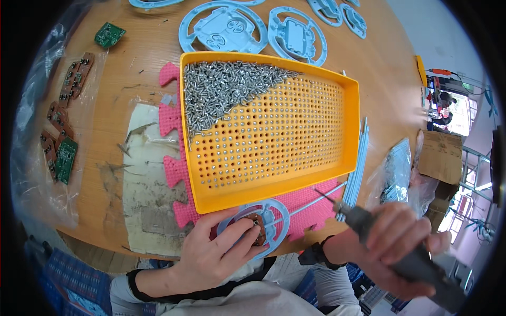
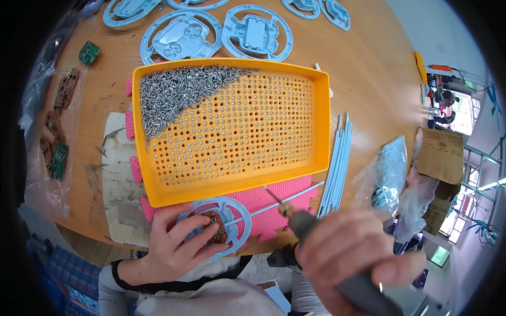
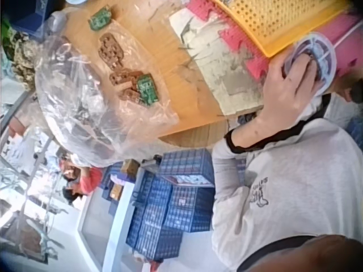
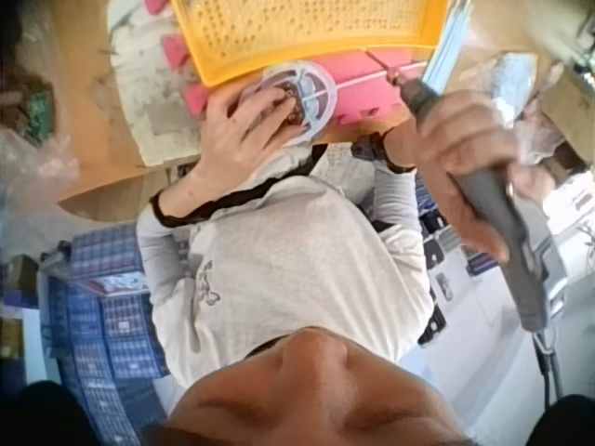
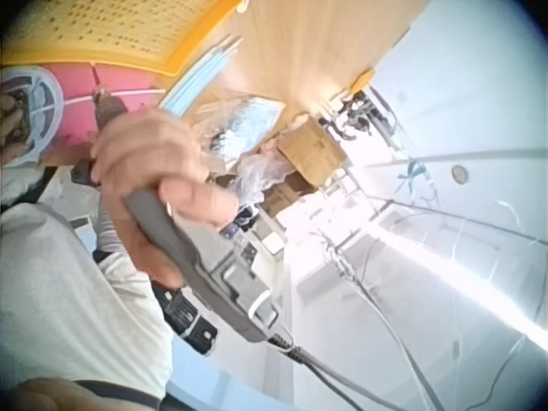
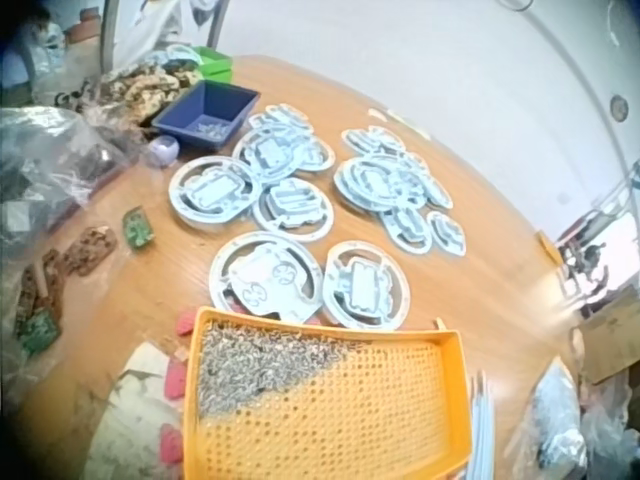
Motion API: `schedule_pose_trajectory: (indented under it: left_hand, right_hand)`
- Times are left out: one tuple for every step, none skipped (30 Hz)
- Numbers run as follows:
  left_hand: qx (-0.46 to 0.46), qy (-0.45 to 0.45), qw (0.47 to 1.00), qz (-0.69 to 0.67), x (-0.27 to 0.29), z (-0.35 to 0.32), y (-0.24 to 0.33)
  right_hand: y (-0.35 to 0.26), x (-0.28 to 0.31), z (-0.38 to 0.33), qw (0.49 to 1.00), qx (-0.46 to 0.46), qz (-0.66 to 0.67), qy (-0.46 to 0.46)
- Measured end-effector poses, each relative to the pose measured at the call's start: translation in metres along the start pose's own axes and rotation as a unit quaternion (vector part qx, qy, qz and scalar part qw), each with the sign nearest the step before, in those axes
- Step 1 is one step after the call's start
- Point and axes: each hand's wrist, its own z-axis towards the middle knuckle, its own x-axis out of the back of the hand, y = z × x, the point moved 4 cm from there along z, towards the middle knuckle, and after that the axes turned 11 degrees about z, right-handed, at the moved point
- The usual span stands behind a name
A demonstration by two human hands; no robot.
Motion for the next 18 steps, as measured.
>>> schedule_pose_trajectory:
  left_hand:
    - [0.0,0.0,1.0,-0.005,0.0,0.0,0.0]
    - [0.001,-0.002,1.0,-0.005,0.0,0.001,0.0]
    - [0.002,-0.004,1.0,-0.005,0.001,0.001,0.0]
    - [0.002,-0.006,1.0,-0.005,0.001,0.002,0.0]
    - [0.005,-0.004,1.0,-0.003,0.001,0.001,0.0]
    - [0.008,-0.001,1.0,-0.002,0.0,0.0,0.0]
    - [0.012,0.001,1.0,0.0,-0.001,-0.002,-0.001]
    - [0.011,-0.001,1.0,-0.003,-0.002,-0.003,0.0]
    - [0.011,-0.003,1.0,-0.005,-0.004,-0.004,0.0]
    - [0.011,-0.005,1.0,-0.006,-0.004,-0.005,0.0]
    - [0.01,-0.007,1.0,-0.006,-0.004,-0.006,0.0]
    - [0.009,-0.008,1.0,-0.005,-0.004,-0.006,-0.001]
    - [0.009,-0.009,1.0,-0.004,-0.004,-0.006,-0.001]
    - [0.008,-0.009,1.0,-0.004,-0.004,-0.006,-0.001]
    - [0.007,-0.009,1.0,-0.003,-0.005,-0.006,-0.001]
    - [0.006,-0.009,1.0,-0.002,-0.005,-0.005,-0.001]
    - [0.007,-0.008,1.0,-0.002,-0.005,-0.006,-0.001]
    - [0.008,-0.007,1.0,-0.002,-0.005,-0.006,-0.001]
  right_hand:
    - [-0.007,-0.003,-0.003,1.0,0.006,0.024,0.007]
    - [-0.013,-0.005,-0.007,0.999,0.013,0.05,0.012]
    - [-0.015,-0.01,-0.014,0.995,-0.005,0.098,-0.003]
    - [-0.015,-0.016,-0.017,0.993,-0.043,0.102,-0.039]
    - [-0.014,-0.022,-0.021,0.988,-0.08,0.109,-0.077]
    - [-0.011,-0.027,-0.024,0.98,-0.118,0.115,-0.115]
    - [-0.007,-0.032,-0.029,0.981,-0.106,0.115,-0.114]
    - [-0.006,-0.034,-0.03,0.981,-0.109,0.11,-0.12]
    - [-0.006,-0.035,-0.031,0.98,-0.112,0.105,-0.126]
    - [-0.006,-0.036,-0.032,0.979,-0.115,0.101,-0.132]
    - [-0.005,-0.038,-0.035,0.981,-0.113,0.097,-0.124]
    - [-0.003,-0.035,-0.036,0.974,-0.118,0.11,-0.158]
    - [0.0,-0.028,-0.038,0.966,-0.124,0.123,-0.192]
    - [0.001,-0.023,-0.039,0.956,-0.129,0.133,-0.226]
    - [0.001,-0.021,-0.04,0.954,-0.132,0.144,-0.229]
    - [0.001,-0.02,-0.041,0.951,-0.135,0.155,-0.231]
    - [0.001,-0.02,-0.042,0.949,-0.137,0.159,-0.234]
    - [0.002,-0.02,-0.042,0.947,-0.139,0.163,-0.237]
